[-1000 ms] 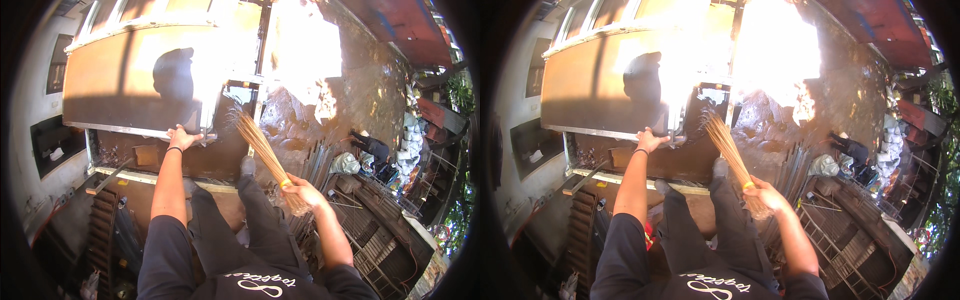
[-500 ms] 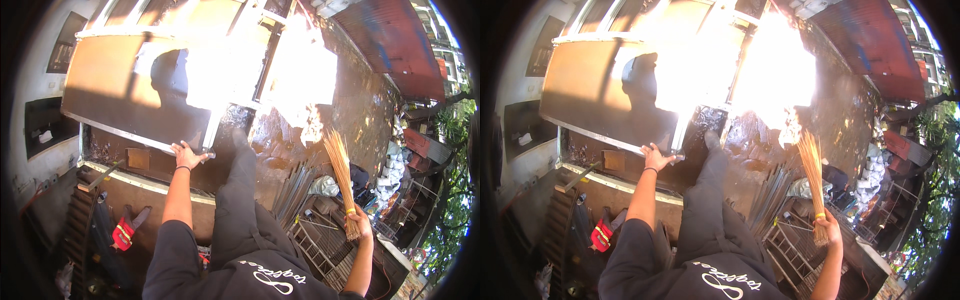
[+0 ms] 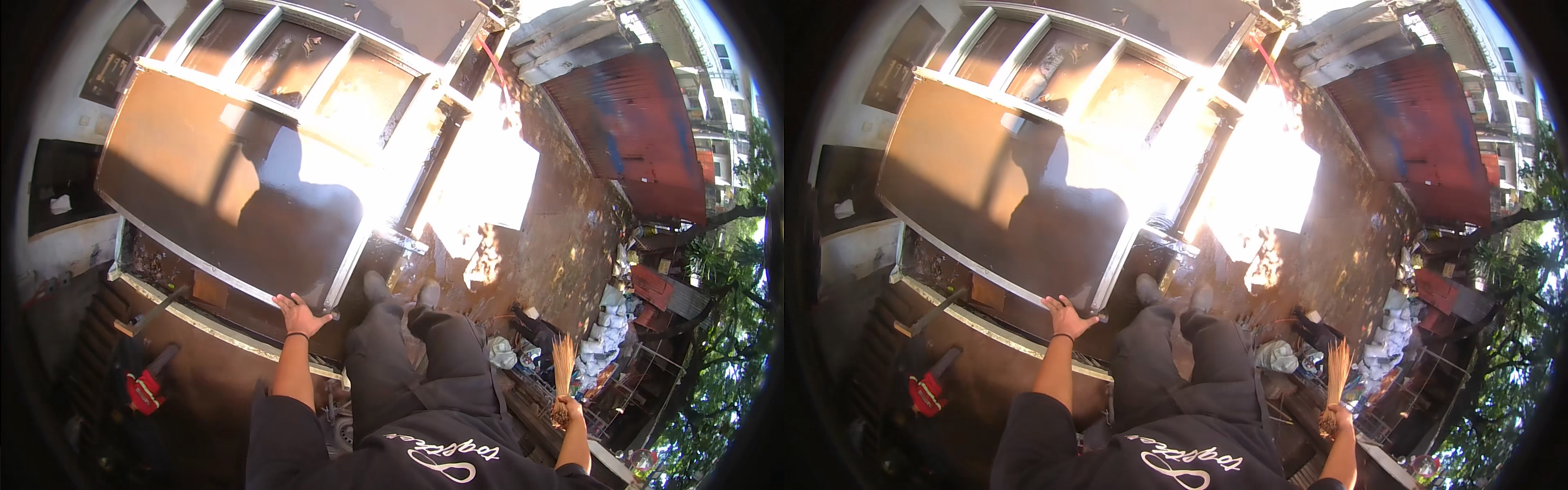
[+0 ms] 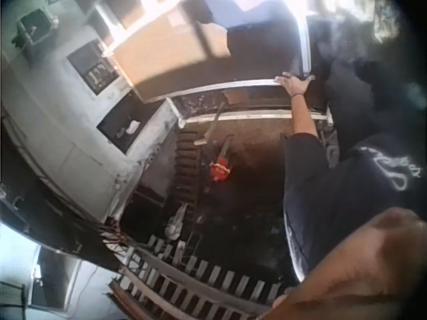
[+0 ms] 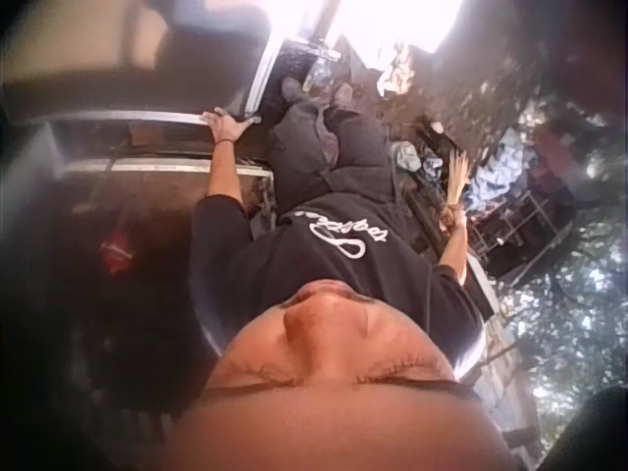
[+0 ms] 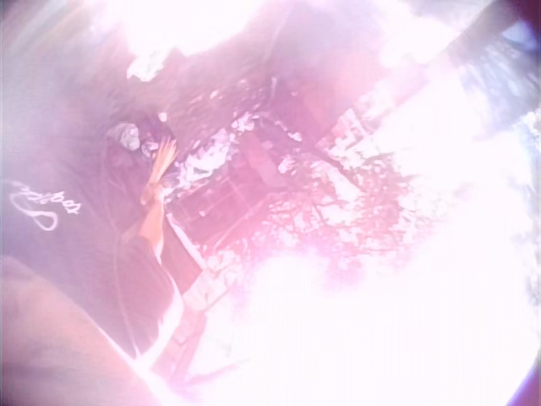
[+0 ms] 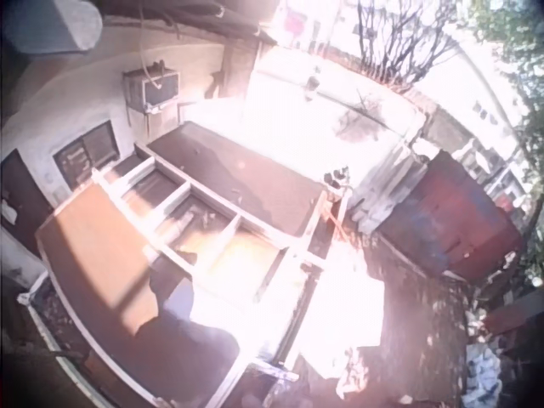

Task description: The person cleans a large flat surface using a broom and a scraper. They sweep debris and scrape off residue from the surface, moving across different sections.

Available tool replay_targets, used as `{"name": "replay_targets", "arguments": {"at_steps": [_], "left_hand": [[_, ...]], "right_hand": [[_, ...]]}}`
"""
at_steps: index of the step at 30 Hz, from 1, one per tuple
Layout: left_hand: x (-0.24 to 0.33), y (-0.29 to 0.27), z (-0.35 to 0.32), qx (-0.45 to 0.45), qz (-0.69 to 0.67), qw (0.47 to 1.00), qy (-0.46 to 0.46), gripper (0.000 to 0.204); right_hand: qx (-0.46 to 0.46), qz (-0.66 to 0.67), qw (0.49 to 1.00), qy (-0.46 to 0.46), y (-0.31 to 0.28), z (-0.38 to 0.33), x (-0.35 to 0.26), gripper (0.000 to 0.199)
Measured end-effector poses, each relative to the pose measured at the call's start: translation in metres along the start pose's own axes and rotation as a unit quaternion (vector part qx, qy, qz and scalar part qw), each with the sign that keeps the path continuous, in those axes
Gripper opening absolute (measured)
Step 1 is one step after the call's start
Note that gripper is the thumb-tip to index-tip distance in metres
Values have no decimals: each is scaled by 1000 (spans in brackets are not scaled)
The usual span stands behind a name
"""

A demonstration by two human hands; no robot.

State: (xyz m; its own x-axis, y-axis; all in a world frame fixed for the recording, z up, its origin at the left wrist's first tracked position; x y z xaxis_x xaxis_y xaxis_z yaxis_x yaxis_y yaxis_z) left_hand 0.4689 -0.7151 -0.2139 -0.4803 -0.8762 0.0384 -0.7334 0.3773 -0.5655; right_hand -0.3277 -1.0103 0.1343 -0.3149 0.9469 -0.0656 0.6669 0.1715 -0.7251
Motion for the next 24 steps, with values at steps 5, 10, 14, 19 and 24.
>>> {"name": "replay_targets", "arguments": {"at_steps": [5, 10, 14, 19, 24], "left_hand": [[22, 11, 14, 17, -61, 998, 0, 137], [-12, -10, 12, 8, -52, 998, -43, 133], [-28, -23, 11, -6, -89, 992, -92, 118], [-17, -118, 58, 246, -368, 851, -283, 111], [3, -117, 115, 119, -435, 816, -362, 135]], "right_hand": [[80, -98, 971, -202, -39, 33, -71, 24], [1, -60, 859, -508, 127, -54, -311, 49], [-205, -27, 749, -629, 346, -235, -500, 87], [-345, -313, 531, -708, 619, -406, -505, 79], [-346, -409, 221, -815, 807, -502, -344, 74]]}}
Point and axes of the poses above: each hand's wrist, its own z-axis towards the middle knuckle, its own y-axis out of the palm, x = y × z, the point moved 8 cm from there along z, towards the middle knuckle, and after that the axes turned 1 degree about -z, right-handed, at the moved point
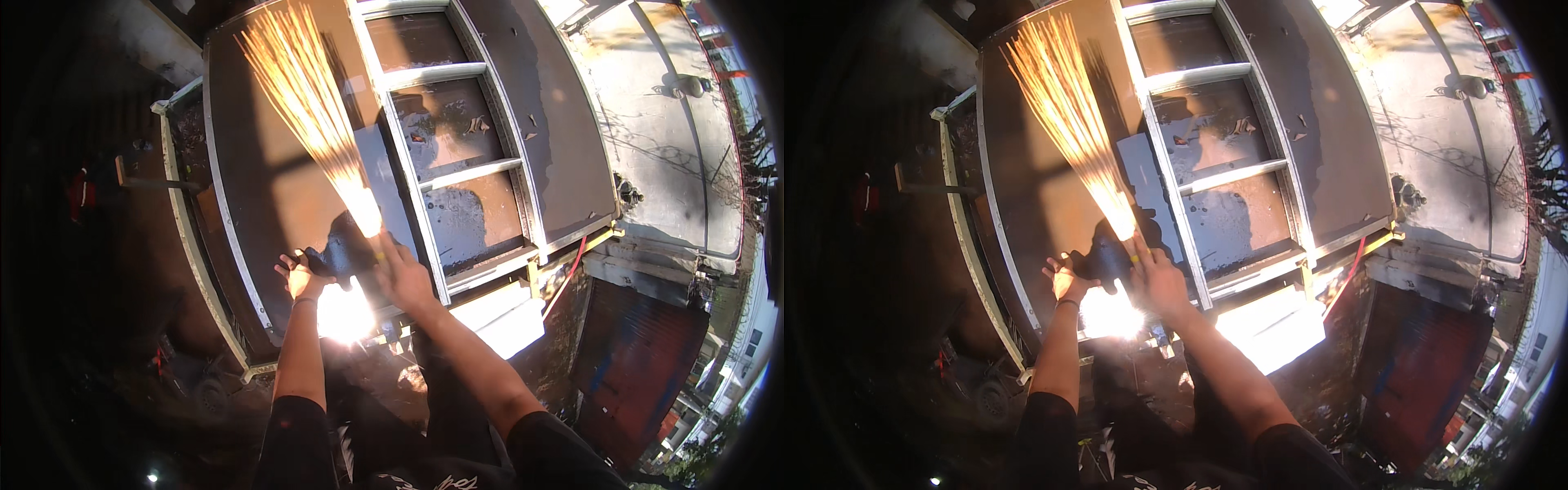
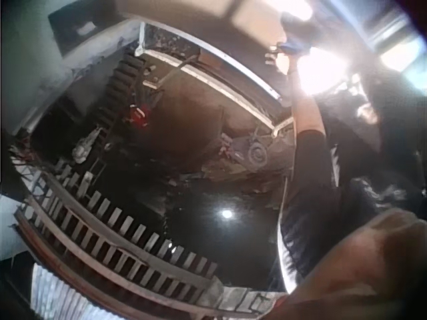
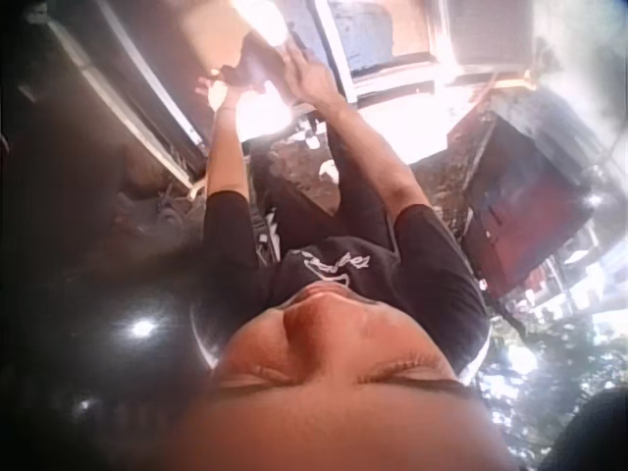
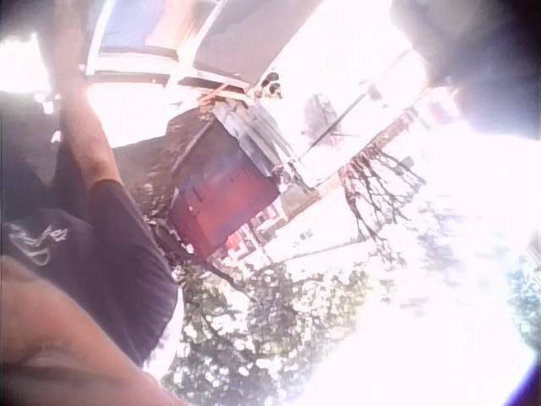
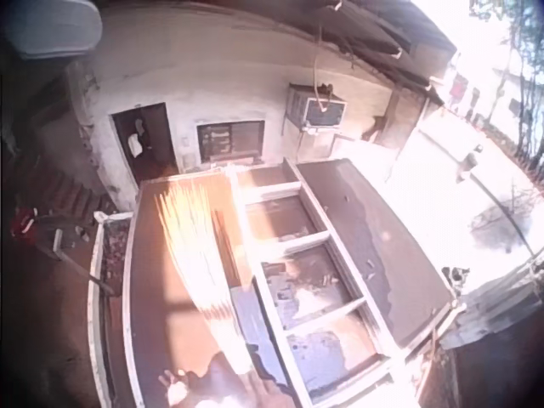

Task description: The person cleans a large flat surface using a broom and a scraper. They sweep debris and scrape off residue from the surface, moving across different sections.

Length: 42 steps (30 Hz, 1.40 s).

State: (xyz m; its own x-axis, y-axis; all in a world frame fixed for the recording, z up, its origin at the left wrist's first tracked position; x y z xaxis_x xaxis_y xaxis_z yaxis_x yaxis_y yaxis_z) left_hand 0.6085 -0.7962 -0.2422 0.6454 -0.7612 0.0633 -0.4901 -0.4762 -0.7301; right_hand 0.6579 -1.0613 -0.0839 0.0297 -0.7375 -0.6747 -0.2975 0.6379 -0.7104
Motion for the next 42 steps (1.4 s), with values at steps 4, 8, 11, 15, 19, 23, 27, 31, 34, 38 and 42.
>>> {"name": "replay_targets", "arguments": {"at_steps": [4, 8, 11, 15, 19, 23, 27, 31, 34, 38, 42], "left_hand": [[24, 19, 9, -3, 23, 999, 26, 141], [-19, 18, 10, 18, 18, 1000, -14, 138], [-4, 17, 8, -3, 5, 1000, -9, 133], [15, 19, 12, -8, 26, 1000, -11, 129], [-5, 23, 22, 12, 47, 999, -18, 131], [0, 19, 16, -5, 17, 1000, -1, 131], [-2, 10, 10, -18, -1, 1000, -3, 131], [9, 0, 0, -32, 4, 999, 6, 130], [5, -1, -2, -43, 19, 999, -11, 130], [19, -5, -2, -54, 14, 998, -11, 131], [3, 3, -3, -68, 0, 997, -29, 129]], "right_hand": [[-62, -56, 996, 40, 90, 28, 25, 68], [72, -140, 987, 36, 37, 12, 19, 75], [78, -180, 956, 219, -7, 0, 106, 82], [-19, -104, 943, 316, 8, 18, 176, 72], [21, -87, 967, 238, 14, 18, 163, 50], [14, -50, 978, 203, -10, 14, 163, 36], [-4, 14, 981, 195, -26, 14, 142, 31], [19, -41, 986, 159, -16, 16, 156, 31], [-12, -42, 978, 203, 1, 15, 175, 32], [34, -109, 985, 132, -4, 20, 190, 33], [-23, -106, 985, 137, -20, 15, 175, 32]]}}
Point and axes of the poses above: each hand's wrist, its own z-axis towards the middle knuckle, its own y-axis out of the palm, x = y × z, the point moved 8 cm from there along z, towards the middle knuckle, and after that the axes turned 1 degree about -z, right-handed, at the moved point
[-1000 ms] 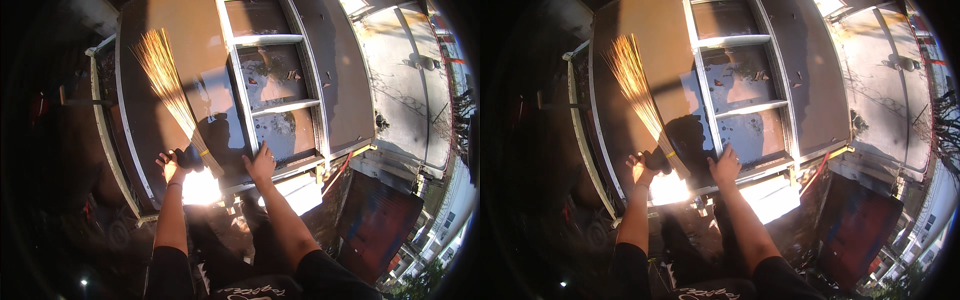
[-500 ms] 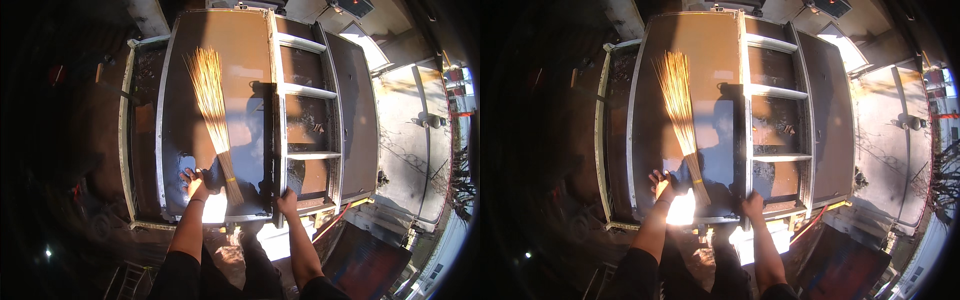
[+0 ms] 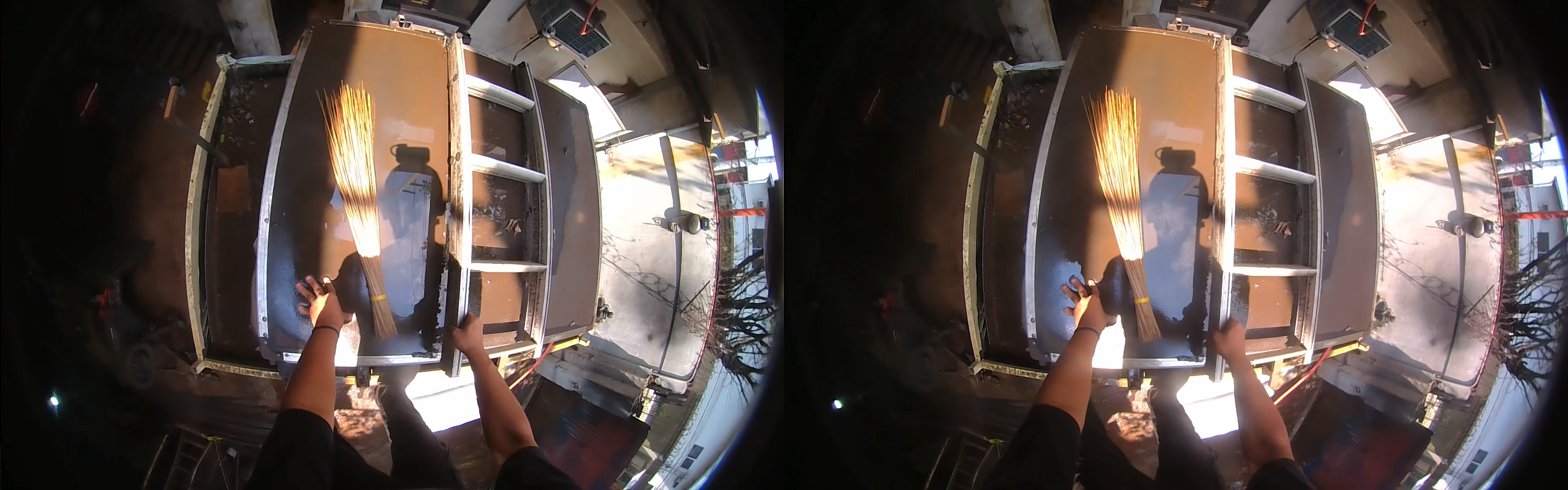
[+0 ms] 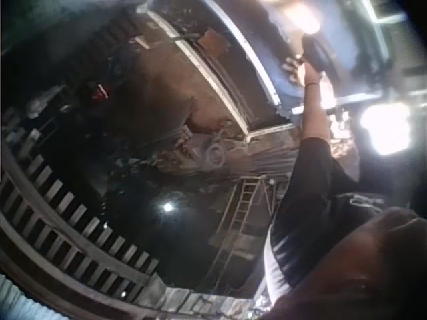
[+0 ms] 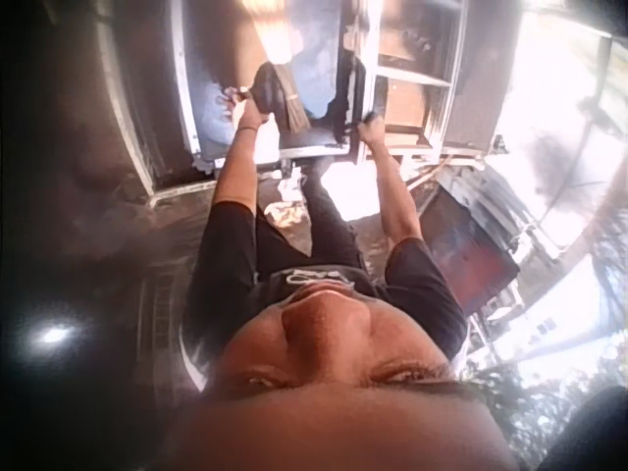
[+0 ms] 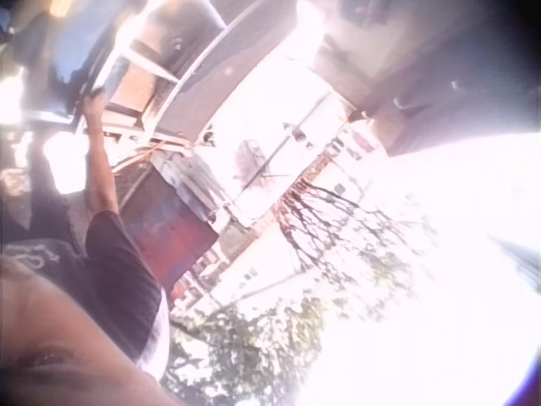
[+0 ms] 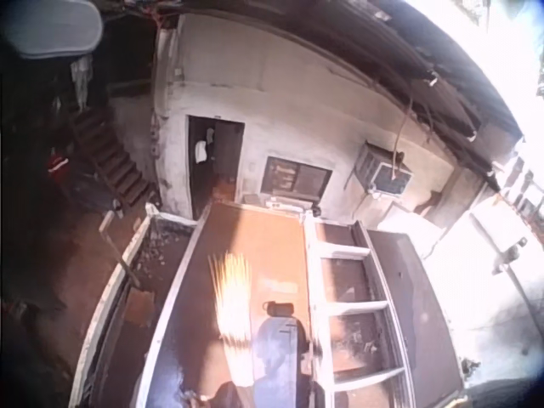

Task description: The person cleans a large flat surface using a broom and a scraper. They sweep debris and scrape off residue from the surface, moving across different sections.

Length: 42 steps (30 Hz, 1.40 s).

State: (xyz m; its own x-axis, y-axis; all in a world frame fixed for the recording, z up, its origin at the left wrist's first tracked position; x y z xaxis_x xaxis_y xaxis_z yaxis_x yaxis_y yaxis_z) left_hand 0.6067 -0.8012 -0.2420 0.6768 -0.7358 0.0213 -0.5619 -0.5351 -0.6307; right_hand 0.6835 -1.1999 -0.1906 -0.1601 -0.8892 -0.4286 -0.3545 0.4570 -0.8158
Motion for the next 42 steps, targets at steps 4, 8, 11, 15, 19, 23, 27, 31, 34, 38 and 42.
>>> {"name": "replay_targets", "arguments": {"at_steps": [4, 8, 11, 15, 19, 23, 27, 31, 34, 38, 42], "left_hand": [[-10, -4, 5, 25, -52, 998, 1, 125], [-5, 0, 0, 24, -61, 998, 11, 122], [4, -8, -2, 26, -56, 998, 18, 121], [5, -12, -5, 31, -41, 999, 15, 122], [0, -6, -2, 28, -28, 999, 12, 124], [-1, -3, -1, 38, -28, 999, 17, 125], [2, -4, -1, 34, -32, 999, 17, 126], [0, -5, -1, 35, -28, 999, 18, 128], [6, -9, 3, 45, -30, 998, 29, 130], [17, 3, 2, 54, -21, 998, 32, 130], [6, 7, 1, 76, -31, 996, 32, 129]], "right_hand": [[-60, -5, 998, 17, -27, -5, -35, 31], [-56, 3, 998, 16, -4, 5, -18, 29], [-23, -27, 999, 20, 15, 8, 8, 30], [5, 3, 1000, 9, 28, 11, 7, 34], [-13, -1, 999, 42, 32, 1, 1, 36], [4, 18, 995, 95, 36, -10, -11, 45], [6, 30, 995, 100, 43, -16, -14, 52], [4, 44, 996, 79, 44, -17, -17, 55], [-5, 60, 993, 105, 33, -19, -21, 42], [86, 144, 976, 141, 12, -49, 11, 61], [308, 163, 895, 280, -5, -134, 78, 55]]}}
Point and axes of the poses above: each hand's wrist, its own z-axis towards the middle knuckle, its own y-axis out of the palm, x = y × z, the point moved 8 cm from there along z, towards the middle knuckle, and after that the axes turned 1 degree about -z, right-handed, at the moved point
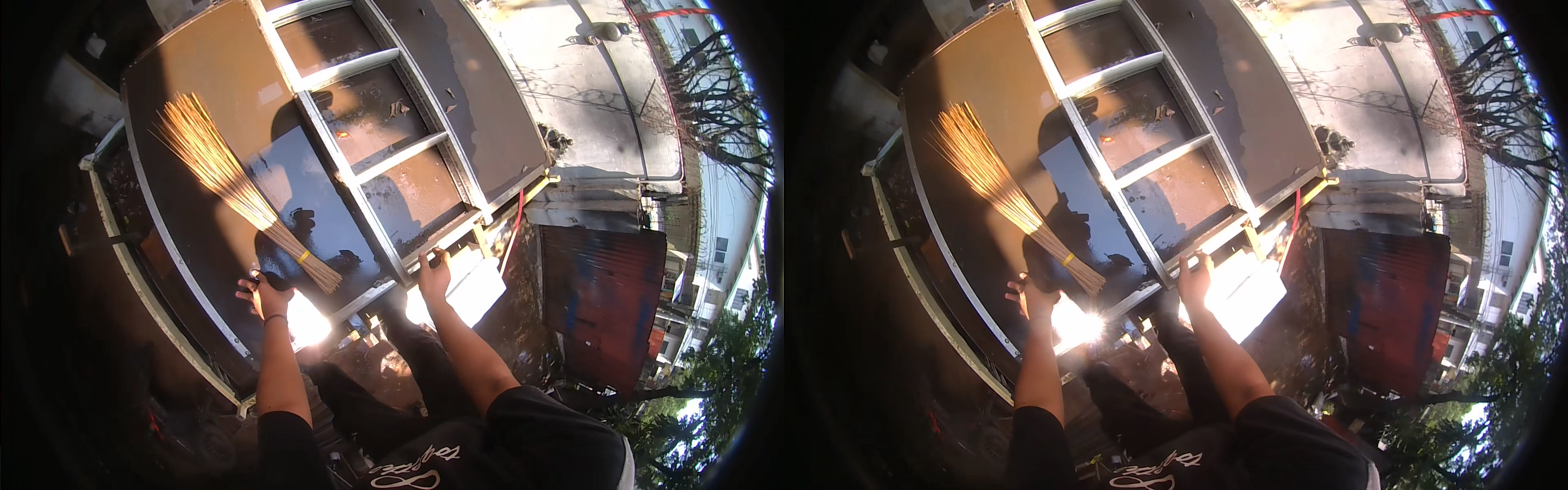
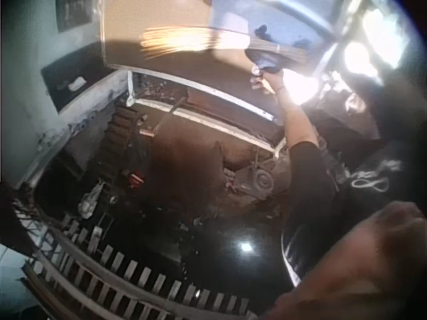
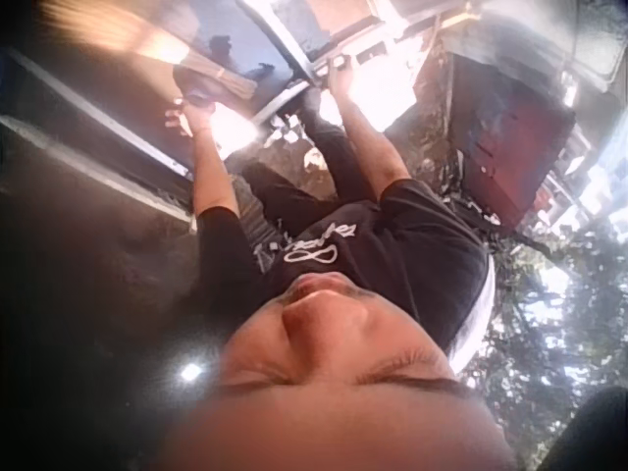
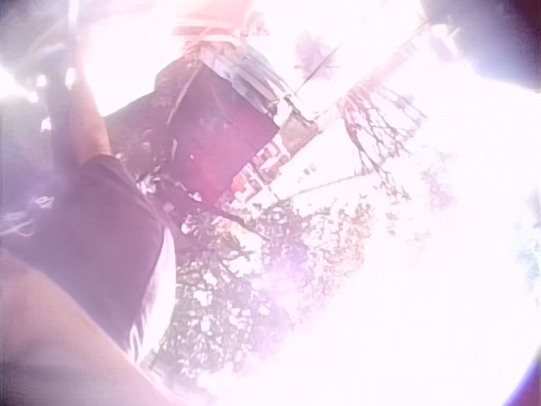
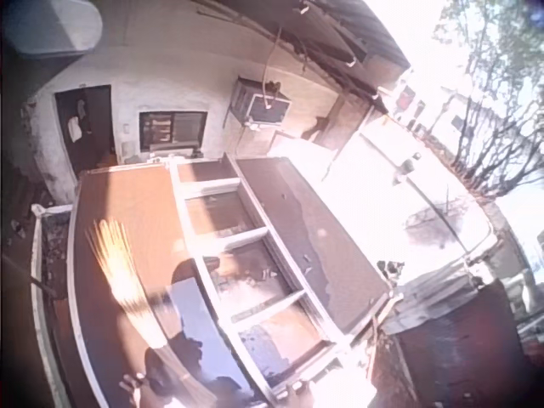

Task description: The person cleans a large flat surface using a broom and a scraper. They sweep debris and scrape off residue from the surface, moving across different sections.

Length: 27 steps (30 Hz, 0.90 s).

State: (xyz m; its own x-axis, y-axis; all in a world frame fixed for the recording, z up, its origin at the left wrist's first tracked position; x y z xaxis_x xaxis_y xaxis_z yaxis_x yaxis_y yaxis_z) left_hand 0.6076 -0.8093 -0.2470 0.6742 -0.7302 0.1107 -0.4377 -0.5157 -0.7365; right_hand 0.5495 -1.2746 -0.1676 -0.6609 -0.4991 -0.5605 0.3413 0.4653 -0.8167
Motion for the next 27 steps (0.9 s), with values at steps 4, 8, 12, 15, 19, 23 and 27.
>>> {"name": "replay_targets", "arguments": {"at_steps": [4, 8, 12, 15, 19, 23, 27], "left_hand": [[8, 1, 1, 5, 13, 1000, 12, 133], [-1, -5, 7, 10, 34, 999, 14, 135], [22, 18, -1, -13, 4, 1000, 28, 135], [-4, -2, 15, 5, 34, 999, 4, 136], [-14, -8, 12, -15, 46, 999, -11, 134], [9, -10, 4, -29, 27, 999, -15, 132], [0, -2, 8, -28, 13, 1000, -7, 130]], "right_hand": [[-70, 242, 908, 335, 19, 18, 85, 70], [-188, 445, 795, 367, 73, 43, 67, 53], [-126, 503, 750, 412, 69, 81, 103, 18], [-146, 496, 749, 414, 78, 51, 65, 7], [-189, 476, 758, 405, 41, 45, 38, 5], [-205, 471, 769, 380, 33, 60, 44, 5], [-189, 471, 759, 409, 49, 57, 57, 8]]}}
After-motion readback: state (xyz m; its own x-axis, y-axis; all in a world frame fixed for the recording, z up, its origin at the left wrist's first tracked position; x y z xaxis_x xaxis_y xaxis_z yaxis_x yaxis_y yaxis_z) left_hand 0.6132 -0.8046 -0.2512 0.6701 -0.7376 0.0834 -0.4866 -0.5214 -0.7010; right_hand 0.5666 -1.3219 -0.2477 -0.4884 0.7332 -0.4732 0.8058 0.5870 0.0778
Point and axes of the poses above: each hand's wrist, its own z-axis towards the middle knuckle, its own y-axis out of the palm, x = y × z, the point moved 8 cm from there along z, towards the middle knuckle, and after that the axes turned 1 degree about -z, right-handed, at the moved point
